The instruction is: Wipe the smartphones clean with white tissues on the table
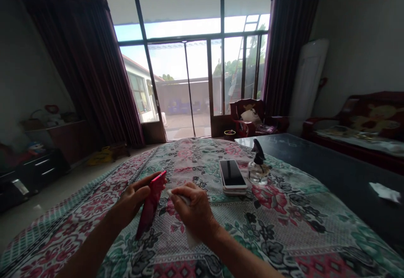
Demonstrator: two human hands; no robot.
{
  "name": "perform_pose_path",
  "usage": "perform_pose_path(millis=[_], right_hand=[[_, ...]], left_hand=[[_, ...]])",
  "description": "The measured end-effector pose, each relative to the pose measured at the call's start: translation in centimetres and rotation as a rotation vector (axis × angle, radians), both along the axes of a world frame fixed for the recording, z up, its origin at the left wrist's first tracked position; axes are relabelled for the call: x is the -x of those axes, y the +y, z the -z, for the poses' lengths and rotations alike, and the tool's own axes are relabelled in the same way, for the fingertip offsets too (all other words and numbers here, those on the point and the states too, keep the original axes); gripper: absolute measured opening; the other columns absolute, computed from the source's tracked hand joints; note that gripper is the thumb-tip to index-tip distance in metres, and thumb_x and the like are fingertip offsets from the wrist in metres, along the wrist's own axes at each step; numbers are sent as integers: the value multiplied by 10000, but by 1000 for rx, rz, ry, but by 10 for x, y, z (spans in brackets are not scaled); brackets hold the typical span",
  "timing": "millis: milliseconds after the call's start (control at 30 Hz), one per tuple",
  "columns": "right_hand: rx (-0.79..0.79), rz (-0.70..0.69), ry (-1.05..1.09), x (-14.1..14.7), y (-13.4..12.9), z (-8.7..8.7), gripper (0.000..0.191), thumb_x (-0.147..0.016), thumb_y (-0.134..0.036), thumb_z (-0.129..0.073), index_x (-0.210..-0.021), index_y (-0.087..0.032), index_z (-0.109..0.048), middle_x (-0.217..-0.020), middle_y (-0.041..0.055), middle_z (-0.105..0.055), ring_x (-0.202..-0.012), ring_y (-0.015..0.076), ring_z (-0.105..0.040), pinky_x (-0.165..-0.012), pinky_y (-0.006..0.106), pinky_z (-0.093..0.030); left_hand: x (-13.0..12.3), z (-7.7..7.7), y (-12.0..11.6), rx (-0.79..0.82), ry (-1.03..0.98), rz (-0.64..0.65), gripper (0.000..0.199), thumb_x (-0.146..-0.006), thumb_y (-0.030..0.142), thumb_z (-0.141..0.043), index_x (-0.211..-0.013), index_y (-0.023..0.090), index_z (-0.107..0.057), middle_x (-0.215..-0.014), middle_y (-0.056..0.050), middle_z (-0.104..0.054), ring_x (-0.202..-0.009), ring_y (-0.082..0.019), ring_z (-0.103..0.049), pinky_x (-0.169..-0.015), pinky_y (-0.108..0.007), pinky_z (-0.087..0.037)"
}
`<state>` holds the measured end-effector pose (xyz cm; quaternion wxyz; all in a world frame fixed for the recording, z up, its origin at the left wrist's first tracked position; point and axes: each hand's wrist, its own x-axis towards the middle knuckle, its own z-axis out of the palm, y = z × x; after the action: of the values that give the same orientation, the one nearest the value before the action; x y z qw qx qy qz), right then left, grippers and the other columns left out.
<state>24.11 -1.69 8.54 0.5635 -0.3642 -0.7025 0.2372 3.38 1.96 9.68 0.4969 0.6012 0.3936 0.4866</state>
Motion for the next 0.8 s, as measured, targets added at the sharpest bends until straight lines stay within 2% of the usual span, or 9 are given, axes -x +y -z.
perform_pose_path(millis=[67, 200, 433, 533, 633, 733, 800], right_hand=[[17, 25, -2, -1, 2, 4, 151, -831, -269, -604, -840, -200, -739, -764, 28, -637, -722, 139, -597, -682, 271, -471], [42, 54, -16, -4, 6, 9, 156, -836, -283, -598, -845, -207, -735, -763, 24, -634, -725, 141, -595, -682, 269, -464], [85, 99, -58, -8, 9, 9, 164, -811, -266, -588, -841, -194, -731, -785, 37, -657, -743, 155, -612, -706, 281, -464], [90, 121, -63, -10, 12, 11, 178, -807, -281, -579, -832, -191, -731, -793, 41, -666, -753, 161, -618, -719, 286, -467], [109, 163, -66, -15, 17, 15, 192, -800, -294, -573, -833, -193, -733, -810, 43, -680, -764, 170, -625, -720, 290, -471], [135, 216, -92, -21, 21, 19, 212, -796, -300, -561, -847, -192, -735, -826, 49, -693, -784, 184, -631, -728, 301, -474], [147, 235, -111, -24, 23, 20, 222, -798, -310, -552, -848, -197, -737, -836, 51, -700, -799, 192, -634, -741, 309, -476]], left_hand=[[1, 3, 2, 11, -61, 50, 662, -684, 528, -727, -1239, 188, -609, -1268, -99, -640, -1158, -325, -584, -901, -368, -512], [1, 9, 4, 46, -196, 122, 605, -721, 488, -722, -1229, 177, -616, -1141, -113, -707, -1028, -283, -658, -846, -326, -526], [1, 8, 4, 41, -241, 97, 557, -753, 475, -700, -1209, 164, -626, -1081, -124, -724, -946, -257, -680, -825, -331, -531], [-1, 1, 0, 4, -150, 48, 587, -731, 464, -716, -1231, 174, -612, -1110, -116, -714, -994, -263, -660, -861, -345, -516], [-10, -6, -6, -31, 51, -24, 648, -655, 385, -773, -1246, 182, -601, -1121, -91, -704, -1016, -259, -637, -887, -369, -505], [-19, -6, -9, -91, 250, 1, 709, -607, 314, -799, -1264, 157, -584, -1053, -84, -714, -963, -242, -637, -902, -401, -498], [-21, -4, -9, -120, 313, 27, 704, -610, 303, -799, -1265, 162, -583, -1032, -73, -716, -946, -228, -637, -927, -407, -487]])
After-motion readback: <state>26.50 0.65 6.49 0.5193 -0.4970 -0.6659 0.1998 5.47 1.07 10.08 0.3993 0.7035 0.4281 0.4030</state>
